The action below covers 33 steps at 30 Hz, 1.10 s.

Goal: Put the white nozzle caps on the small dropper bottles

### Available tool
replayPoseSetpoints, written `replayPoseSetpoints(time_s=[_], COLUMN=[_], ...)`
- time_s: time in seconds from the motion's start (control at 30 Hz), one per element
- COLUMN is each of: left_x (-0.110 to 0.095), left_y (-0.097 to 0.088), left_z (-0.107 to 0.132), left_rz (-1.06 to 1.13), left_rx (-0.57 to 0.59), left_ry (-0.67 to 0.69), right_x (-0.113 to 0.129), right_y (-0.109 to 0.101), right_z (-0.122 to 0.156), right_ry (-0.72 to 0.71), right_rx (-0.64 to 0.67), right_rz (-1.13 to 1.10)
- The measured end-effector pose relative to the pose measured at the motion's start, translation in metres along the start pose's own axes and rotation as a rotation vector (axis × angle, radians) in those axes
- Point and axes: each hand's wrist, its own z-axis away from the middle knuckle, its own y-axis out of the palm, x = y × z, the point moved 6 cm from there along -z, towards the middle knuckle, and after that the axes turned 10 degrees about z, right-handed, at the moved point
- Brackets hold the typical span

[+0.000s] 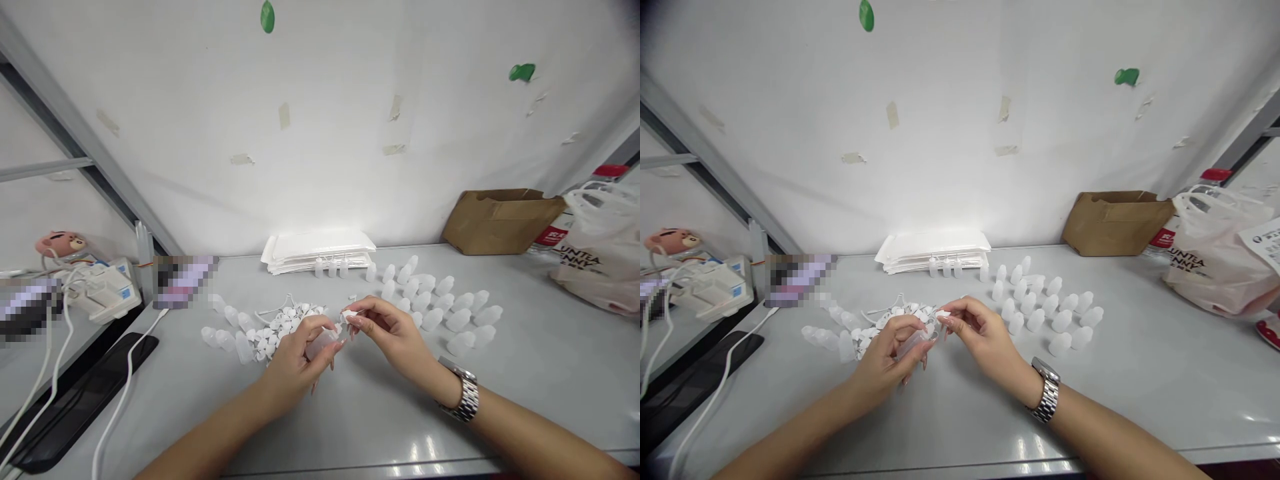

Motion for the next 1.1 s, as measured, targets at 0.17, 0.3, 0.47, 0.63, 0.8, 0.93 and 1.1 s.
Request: replayPoseSetpoints(time_s=[0.17, 0.3, 0.47, 0.63, 0.8, 0.93, 1.1], left_x=[0.0042, 0.0037, -0.0009, -0.0044, -0.0041, -0.0013, 0.0002], left_y=[-0.0010, 0.0013, 0.0032, 0.0048, 0.0024, 0.0014, 0.0015], left_z=[0.0011, 0.0022, 0.0022, 0.0014, 0.0011, 0.0014, 0.0011], left_rz=[0.012, 0.039, 0.045, 0.060, 0.064, 0.096, 0.122], left_rx=[0.007, 0.056, 0.063, 0.078, 0.045, 0.017, -0.001], left_ry=[-0.050, -0.051, -0.050, -0.118, -0.125, -0.124, -0.136], right_x=[-0.0002, 0.0002, 0.0014, 0.0011, 0.0020, 0.0027, 0.0050], right_y=[0.0001, 0.0000, 0.0003, 0.0006, 0.0014, 0.0054, 0.0080], right_z=[-0.0002, 0.0004, 0.0009, 0.0009, 0.0014, 0.0026, 0.0039], right_ry=[-0.009, -0.006, -0.008, -0.006, -0.022, -0.058, -0.135], right_rx=[0.004, 0.000, 0.004, 0.006, 0.027, 0.086, 0.103], right_rz=[-0.005, 0.007, 0.014, 0.015, 0.028, 0.071, 0.143])
